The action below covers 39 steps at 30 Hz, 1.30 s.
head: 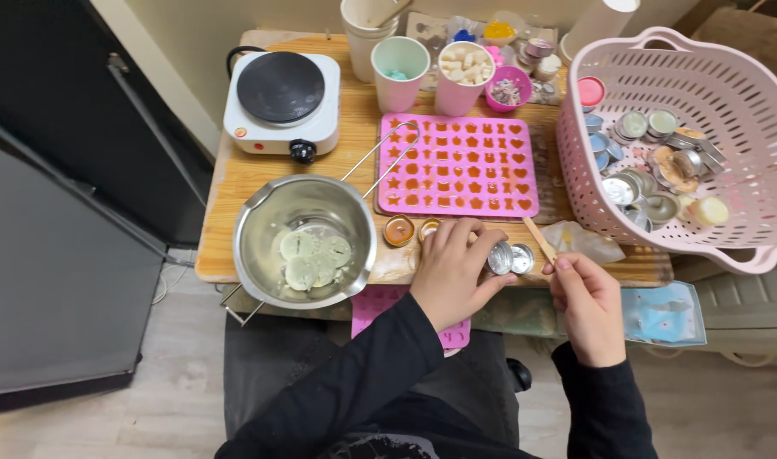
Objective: Scraping wax residue from candle tins into a pot using a wooden stick.
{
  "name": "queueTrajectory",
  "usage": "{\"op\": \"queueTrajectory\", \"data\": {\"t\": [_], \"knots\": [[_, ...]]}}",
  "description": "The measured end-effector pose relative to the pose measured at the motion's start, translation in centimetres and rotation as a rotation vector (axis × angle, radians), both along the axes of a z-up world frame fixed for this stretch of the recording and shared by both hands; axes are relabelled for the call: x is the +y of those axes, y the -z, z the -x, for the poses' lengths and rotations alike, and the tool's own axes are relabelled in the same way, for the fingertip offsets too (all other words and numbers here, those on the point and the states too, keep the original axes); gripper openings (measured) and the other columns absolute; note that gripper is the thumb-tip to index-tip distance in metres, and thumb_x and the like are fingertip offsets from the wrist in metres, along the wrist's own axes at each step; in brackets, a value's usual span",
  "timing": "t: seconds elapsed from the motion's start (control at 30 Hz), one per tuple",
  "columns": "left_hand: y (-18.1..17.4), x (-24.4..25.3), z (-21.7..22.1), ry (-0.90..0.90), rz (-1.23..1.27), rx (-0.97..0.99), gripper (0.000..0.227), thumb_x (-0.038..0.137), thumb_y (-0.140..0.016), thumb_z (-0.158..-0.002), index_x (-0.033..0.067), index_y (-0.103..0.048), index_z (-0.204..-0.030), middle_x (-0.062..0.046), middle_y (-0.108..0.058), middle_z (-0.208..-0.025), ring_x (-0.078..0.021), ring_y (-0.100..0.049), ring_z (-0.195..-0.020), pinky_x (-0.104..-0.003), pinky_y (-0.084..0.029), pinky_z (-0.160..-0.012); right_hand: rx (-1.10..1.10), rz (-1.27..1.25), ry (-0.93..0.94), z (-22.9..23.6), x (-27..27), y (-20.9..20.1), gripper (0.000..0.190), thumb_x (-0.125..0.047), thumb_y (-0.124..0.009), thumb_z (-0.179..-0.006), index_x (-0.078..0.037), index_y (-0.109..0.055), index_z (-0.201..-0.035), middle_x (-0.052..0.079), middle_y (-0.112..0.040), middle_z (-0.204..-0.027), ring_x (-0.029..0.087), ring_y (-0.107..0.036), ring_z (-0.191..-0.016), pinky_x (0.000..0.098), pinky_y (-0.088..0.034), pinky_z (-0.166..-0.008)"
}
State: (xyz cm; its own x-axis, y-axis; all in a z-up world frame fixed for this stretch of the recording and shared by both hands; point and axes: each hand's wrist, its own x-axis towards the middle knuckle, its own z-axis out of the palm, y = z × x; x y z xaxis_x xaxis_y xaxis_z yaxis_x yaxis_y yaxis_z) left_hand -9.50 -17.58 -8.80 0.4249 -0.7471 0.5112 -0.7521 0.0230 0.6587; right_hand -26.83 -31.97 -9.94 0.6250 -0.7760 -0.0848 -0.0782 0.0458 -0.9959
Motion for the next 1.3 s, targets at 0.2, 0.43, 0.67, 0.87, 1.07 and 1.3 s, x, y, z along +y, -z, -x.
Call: {"op": "queueTrajectory", "data": {"t": [0.2,0.43,0.67,0.87,1.07,1.3], "knots": [[-0.4,-1.7,1.1,-0.055,-0.082,-0.155,0.051,0.048,-0.079,-0.083,0.0152,-0.065,-0.120,-0.006,-0.058,-0.121,-0.0292,-0.051,-0.119,-0.048,-0.036,-0.093,-0.021,-0.019,-0.008,0.8,-0.4,0.8,0.023,-0.018,-0.051,-0.108,-0.002,-0.063,-0.096,-0.008,-0.040,-0.066,0.002,-0.030,-0.058,0.0225,-0.022,-0.051],[0.8,-3.2,2.1,-0.117,-0.106,-0.284,0.056,0.051,-0.079,-0.079,0.0138,-0.065,-0.120,-0.007,-0.056,-0.129,-0.0291,-0.047,-0.127,-0.053,-0.032,-0.098,-0.020,-0.046,0.009,1.2,-0.6,0.7,0.023,-0.018,-0.052,-0.108,-0.002,-0.064,-0.096,-0.008,-0.040,-0.068,0.002,-0.029,-0.058,0.0225,-0.021,-0.051],[1.4,-3.7,2.4,-0.151,-0.181,-0.352,0.061,0.052,-0.079,-0.078,0.0129,-0.065,-0.124,-0.008,-0.053,-0.136,-0.0287,-0.042,-0.130,-0.054,-0.028,-0.101,-0.026,-0.033,-0.009,1.5,-0.9,1.1,0.024,-0.018,-0.052,-0.108,-0.002,-0.063,-0.095,-0.008,-0.041,-0.067,0.003,-0.030,-0.058,0.0226,-0.022,-0.051],[1.5,-3.8,2.5,-0.193,-0.177,-0.390,0.064,0.051,-0.079,-0.078,0.0115,-0.064,-0.127,-0.009,-0.052,-0.137,-0.0301,-0.041,-0.132,-0.054,-0.026,-0.104,-0.025,-0.028,-0.014,1.8,-0.7,0.9,0.024,-0.018,-0.052,-0.108,-0.001,-0.063,-0.095,-0.008,-0.039,-0.066,0.003,-0.029,-0.058,0.0229,-0.022,-0.051],[1.3,-3.6,2.4,-0.155,-0.185,-0.362,0.064,0.050,-0.077,-0.082,0.0108,-0.062,-0.131,-0.009,-0.051,-0.138,-0.0303,-0.041,-0.131,-0.054,-0.026,-0.103,-0.029,0.101,-0.007,3.1,-0.1,-1.8,0.022,-0.015,-0.054,-0.106,0.001,-0.065,-0.094,-0.007,-0.043,-0.069,0.003,-0.033,-0.062,0.0228,-0.025,-0.054],[-2.5,-3.5,2.1,-0.042,-0.009,-0.207,0.056,0.046,-0.076,-0.088,0.0157,-0.061,-0.133,-0.009,-0.054,-0.136,-0.0305,-0.044,-0.129,-0.051,-0.029,-0.104,-0.023,0.272,0.120,6.3,-2.4,-7.1,0.020,-0.012,-0.054,-0.109,0.002,-0.062,-0.097,-0.005,-0.049,-0.077,0.003,-0.038,-0.069,0.0222,-0.027,-0.060]]}}
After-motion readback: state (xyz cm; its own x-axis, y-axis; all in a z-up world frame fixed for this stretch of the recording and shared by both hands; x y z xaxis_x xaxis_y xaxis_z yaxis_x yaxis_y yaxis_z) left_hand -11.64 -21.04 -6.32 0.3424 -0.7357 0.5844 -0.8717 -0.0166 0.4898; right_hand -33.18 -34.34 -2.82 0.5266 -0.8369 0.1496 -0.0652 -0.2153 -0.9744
